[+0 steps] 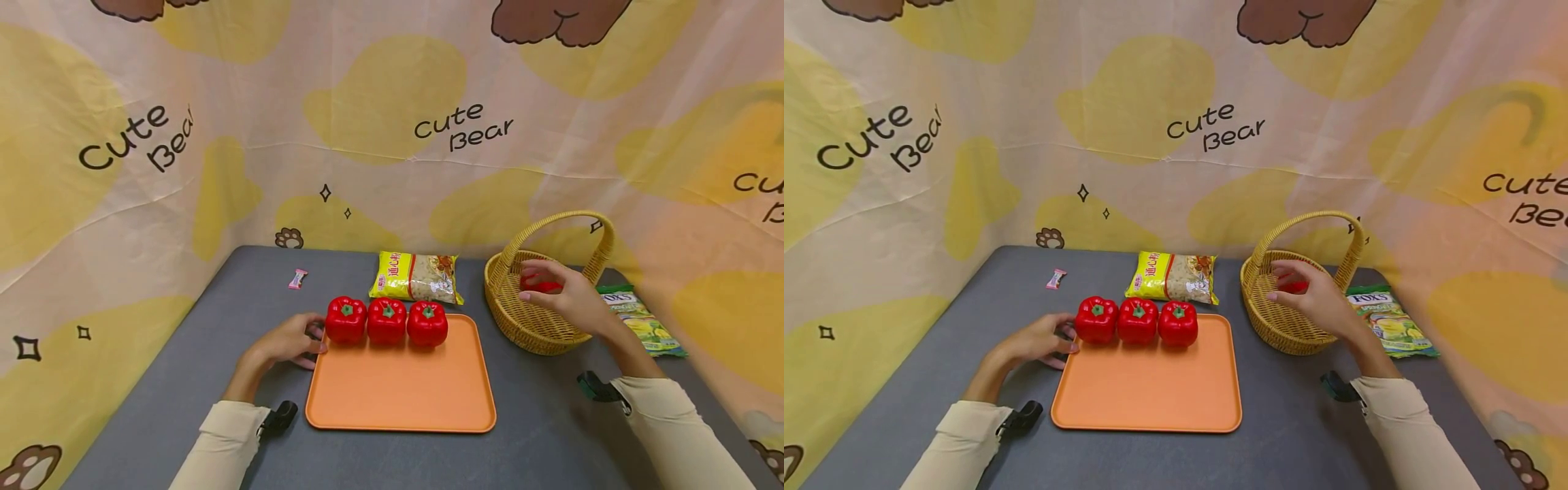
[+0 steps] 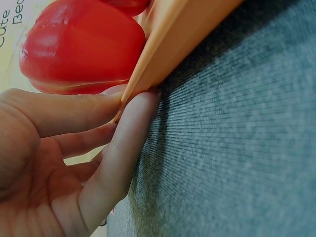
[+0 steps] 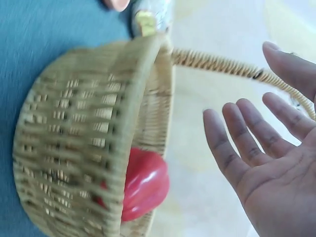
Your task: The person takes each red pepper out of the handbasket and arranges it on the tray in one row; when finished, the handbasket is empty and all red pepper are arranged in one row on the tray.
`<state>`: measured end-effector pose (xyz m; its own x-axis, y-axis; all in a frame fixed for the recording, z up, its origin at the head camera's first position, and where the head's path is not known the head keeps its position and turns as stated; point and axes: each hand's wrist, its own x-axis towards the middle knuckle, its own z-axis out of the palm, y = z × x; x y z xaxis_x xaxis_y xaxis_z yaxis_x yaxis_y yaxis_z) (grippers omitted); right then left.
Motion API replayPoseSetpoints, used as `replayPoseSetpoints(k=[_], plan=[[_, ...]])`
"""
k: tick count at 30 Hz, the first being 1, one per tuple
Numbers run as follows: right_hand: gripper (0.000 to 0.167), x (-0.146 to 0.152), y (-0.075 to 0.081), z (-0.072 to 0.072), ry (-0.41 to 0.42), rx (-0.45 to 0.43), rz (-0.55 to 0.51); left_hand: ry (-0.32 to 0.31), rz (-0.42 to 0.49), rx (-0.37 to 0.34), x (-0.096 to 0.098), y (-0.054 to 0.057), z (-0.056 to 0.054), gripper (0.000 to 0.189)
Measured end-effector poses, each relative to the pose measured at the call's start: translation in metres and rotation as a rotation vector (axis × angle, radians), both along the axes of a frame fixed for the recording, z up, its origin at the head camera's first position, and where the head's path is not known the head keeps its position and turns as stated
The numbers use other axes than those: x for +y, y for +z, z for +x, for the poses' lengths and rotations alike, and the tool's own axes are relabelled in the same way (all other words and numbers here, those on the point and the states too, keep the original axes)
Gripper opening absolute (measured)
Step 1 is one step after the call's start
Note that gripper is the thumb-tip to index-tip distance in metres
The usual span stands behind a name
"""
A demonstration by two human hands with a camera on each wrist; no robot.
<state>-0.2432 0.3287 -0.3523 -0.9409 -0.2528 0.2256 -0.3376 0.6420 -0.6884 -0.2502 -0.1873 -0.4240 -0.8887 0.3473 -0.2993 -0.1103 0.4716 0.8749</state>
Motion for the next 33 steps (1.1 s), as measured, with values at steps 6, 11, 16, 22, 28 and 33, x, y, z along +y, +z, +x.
replayPoseSetpoints(k=[6, 11, 16, 22, 28, 33], plan=[[0.066, 0.012, 0.000, -0.021, -0.035, -0.044, 0.028, 0.011, 0.000, 0.000, 0.000, -0.002, -0.001, 0.063], [0.070, 0.023, 0.000, -0.037, -0.034, -0.111, 0.028, 0.015, 0.004, 0.000, 0.000, -0.002, 0.000, 0.063], [0.072, 0.034, 0.002, -0.049, -0.041, -0.157, 0.055, 0.005, 0.009, 0.006, 0.000, 0.000, 0.001, 0.064], [0.074, 0.041, 0.001, -0.059, -0.052, -0.173, 0.081, 0.010, 0.009, 0.005, 0.000, 0.001, 0.002, 0.063], [0.078, 0.045, -0.004, -0.067, -0.057, -0.203, 0.135, 0.002, 0.012, 0.000, 0.000, 0.000, 0.002, 0.063], [0.082, 0.047, -0.008, -0.070, -0.055, -0.223, 0.143, 0.002, 0.019, -0.001, 0.000, 0.000, 0.002, 0.062]])
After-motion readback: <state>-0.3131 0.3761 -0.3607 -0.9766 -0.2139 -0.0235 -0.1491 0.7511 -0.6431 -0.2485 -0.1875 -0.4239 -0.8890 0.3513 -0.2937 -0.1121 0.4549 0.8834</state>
